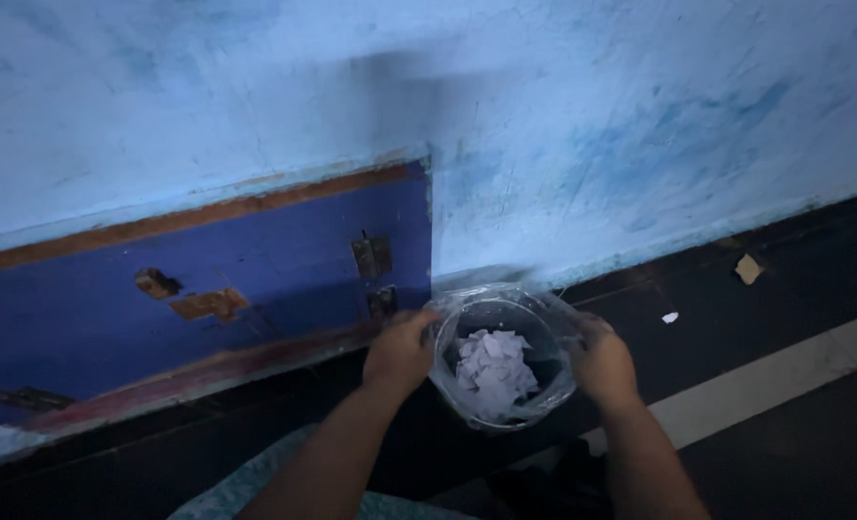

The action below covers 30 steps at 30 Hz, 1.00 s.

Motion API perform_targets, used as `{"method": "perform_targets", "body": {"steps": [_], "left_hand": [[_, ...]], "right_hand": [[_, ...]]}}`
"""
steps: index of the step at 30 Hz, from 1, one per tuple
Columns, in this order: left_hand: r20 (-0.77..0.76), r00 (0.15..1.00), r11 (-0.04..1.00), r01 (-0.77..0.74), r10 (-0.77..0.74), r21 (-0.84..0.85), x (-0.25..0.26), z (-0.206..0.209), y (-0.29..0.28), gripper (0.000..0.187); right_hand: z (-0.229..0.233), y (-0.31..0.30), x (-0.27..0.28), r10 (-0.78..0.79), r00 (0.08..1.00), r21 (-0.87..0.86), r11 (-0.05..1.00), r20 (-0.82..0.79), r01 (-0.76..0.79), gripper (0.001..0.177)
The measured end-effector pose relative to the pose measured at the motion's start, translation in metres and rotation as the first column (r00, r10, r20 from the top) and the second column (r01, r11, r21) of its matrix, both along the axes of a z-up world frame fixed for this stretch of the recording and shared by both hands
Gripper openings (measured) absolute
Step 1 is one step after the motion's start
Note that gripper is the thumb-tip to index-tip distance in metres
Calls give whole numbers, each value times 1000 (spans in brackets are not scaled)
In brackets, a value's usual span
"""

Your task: The person picks up small white paper scraps from the floor and places them into a bucket lined with a clear plastic bag. The person continues this process until the scraps are collected, then adjusts the bag inside the bucket.

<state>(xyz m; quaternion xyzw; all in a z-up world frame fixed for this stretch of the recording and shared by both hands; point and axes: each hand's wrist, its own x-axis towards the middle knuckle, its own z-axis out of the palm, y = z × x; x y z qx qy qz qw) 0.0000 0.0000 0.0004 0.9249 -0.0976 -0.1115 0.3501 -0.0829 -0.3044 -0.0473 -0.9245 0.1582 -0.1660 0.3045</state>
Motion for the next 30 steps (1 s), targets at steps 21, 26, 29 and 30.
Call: {"method": "perform_targets", "body": {"steps": [21,26,29,30], "left_hand": [[223,954,941,-126,203,-315,13,-23,8,29],[218,958,905,-80,185,-418,21,-42,7,29],[407,904,917,44,132,-396,23,-52,6,27],[415,905,932,69,91,-356,22,-52,6,37]], "right_hand": [[25,1,-6,-213,972,157,961,-99,226,47],[-4,-14,5,-218,976,692,708,23,142,39],[-13,-21,5,-180,977,764,644,113,30,46],[-15,-18,8,-160,982,730,683,98,39,46]]}}
